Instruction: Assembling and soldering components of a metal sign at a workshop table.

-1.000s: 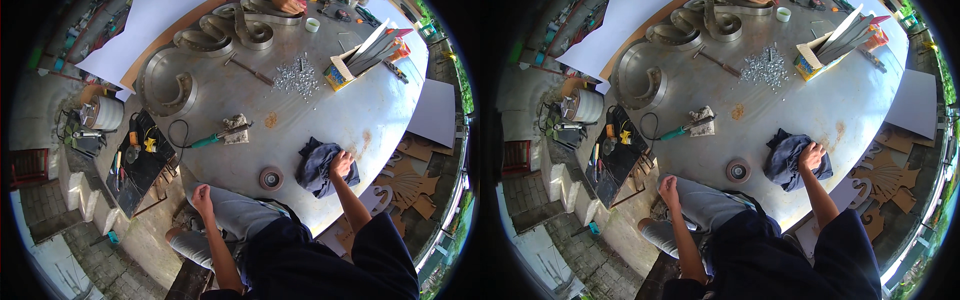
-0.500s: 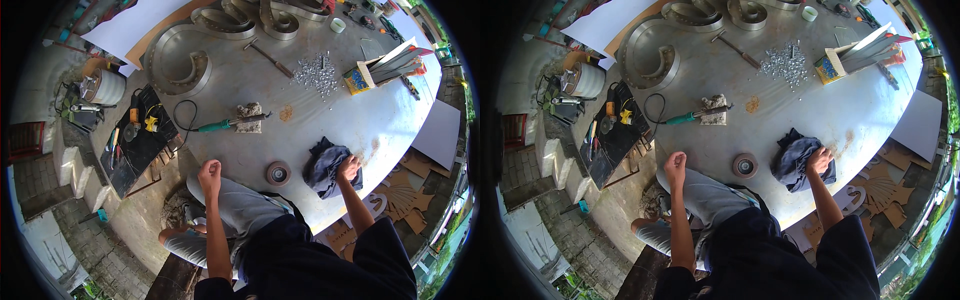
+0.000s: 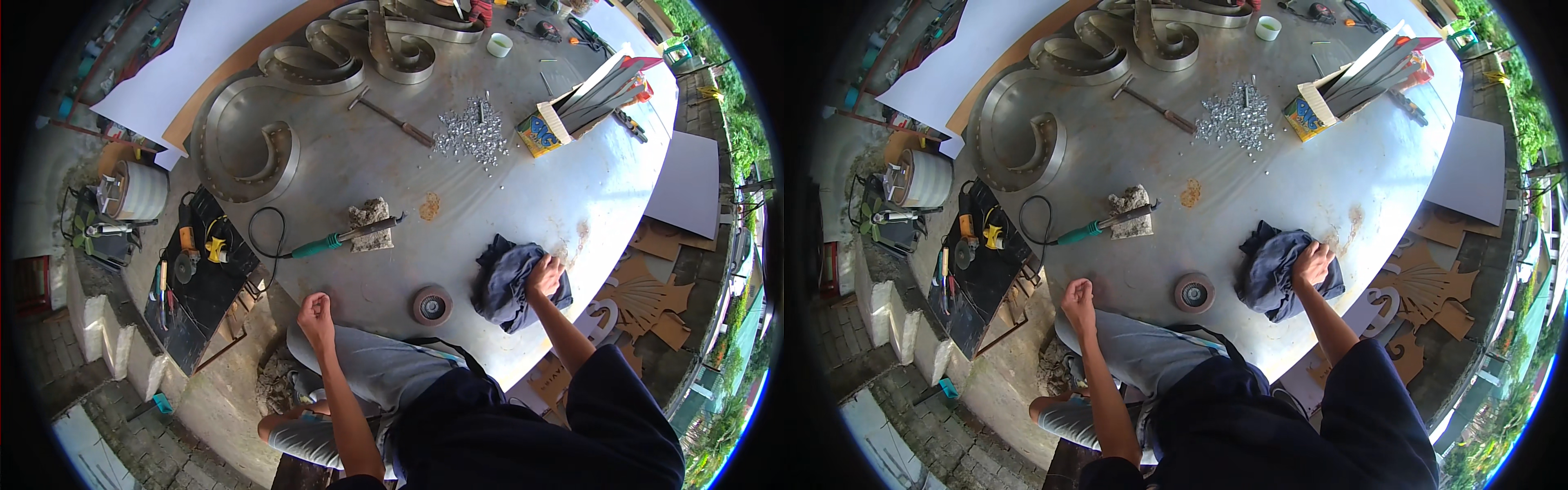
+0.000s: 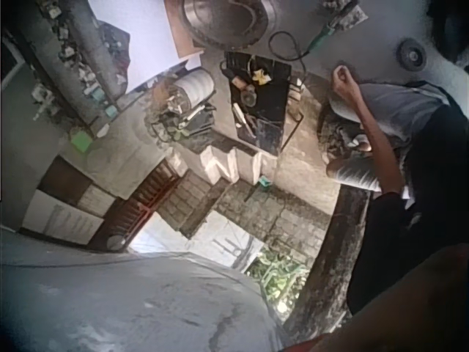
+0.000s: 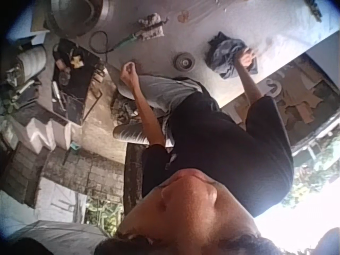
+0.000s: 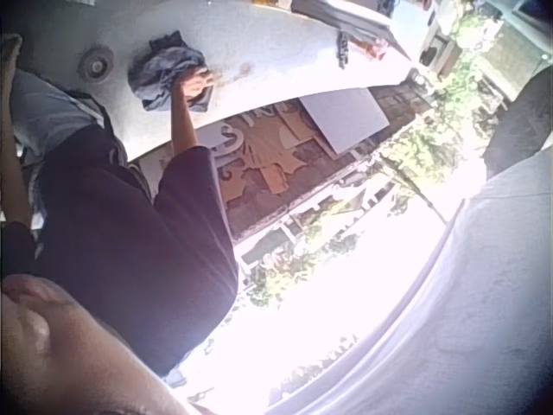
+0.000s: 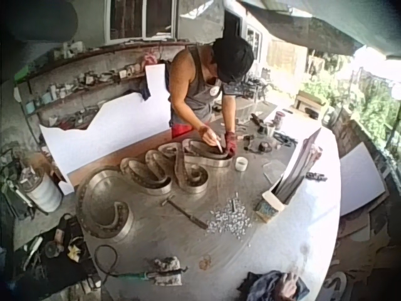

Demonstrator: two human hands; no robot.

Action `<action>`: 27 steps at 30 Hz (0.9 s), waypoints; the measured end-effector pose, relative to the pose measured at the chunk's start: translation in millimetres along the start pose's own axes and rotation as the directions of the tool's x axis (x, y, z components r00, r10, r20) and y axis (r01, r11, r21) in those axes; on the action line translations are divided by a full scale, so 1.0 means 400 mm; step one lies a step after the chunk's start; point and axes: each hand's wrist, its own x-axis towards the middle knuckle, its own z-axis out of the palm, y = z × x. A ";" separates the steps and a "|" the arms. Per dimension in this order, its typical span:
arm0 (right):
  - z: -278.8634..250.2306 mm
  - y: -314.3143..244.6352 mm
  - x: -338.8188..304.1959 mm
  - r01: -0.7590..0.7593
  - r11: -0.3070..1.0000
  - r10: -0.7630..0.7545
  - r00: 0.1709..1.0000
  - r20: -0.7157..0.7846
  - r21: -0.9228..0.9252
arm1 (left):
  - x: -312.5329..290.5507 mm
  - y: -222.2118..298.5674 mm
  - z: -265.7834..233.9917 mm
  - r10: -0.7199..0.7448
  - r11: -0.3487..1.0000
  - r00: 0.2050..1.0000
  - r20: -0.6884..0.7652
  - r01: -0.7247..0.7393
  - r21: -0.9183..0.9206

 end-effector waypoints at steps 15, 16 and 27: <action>0.050 0.057 0.025 0.130 0.987 -0.128 0.991 0.025 -0.099 | 0.005 0.006 0.001 -0.080 0.996 0.992 0.094 0.076 0.050; 0.047 0.049 0.019 0.139 0.985 -0.136 0.990 0.030 -0.098 | 0.006 -0.001 -0.004 -0.083 0.995 0.992 0.098 0.078 0.058; -0.004 -0.006 -0.007 0.053 0.998 -0.053 0.998 0.025 -0.034 | 0.131 0.115 0.017 -0.649 0.430 0.725 0.232 0.601 -0.674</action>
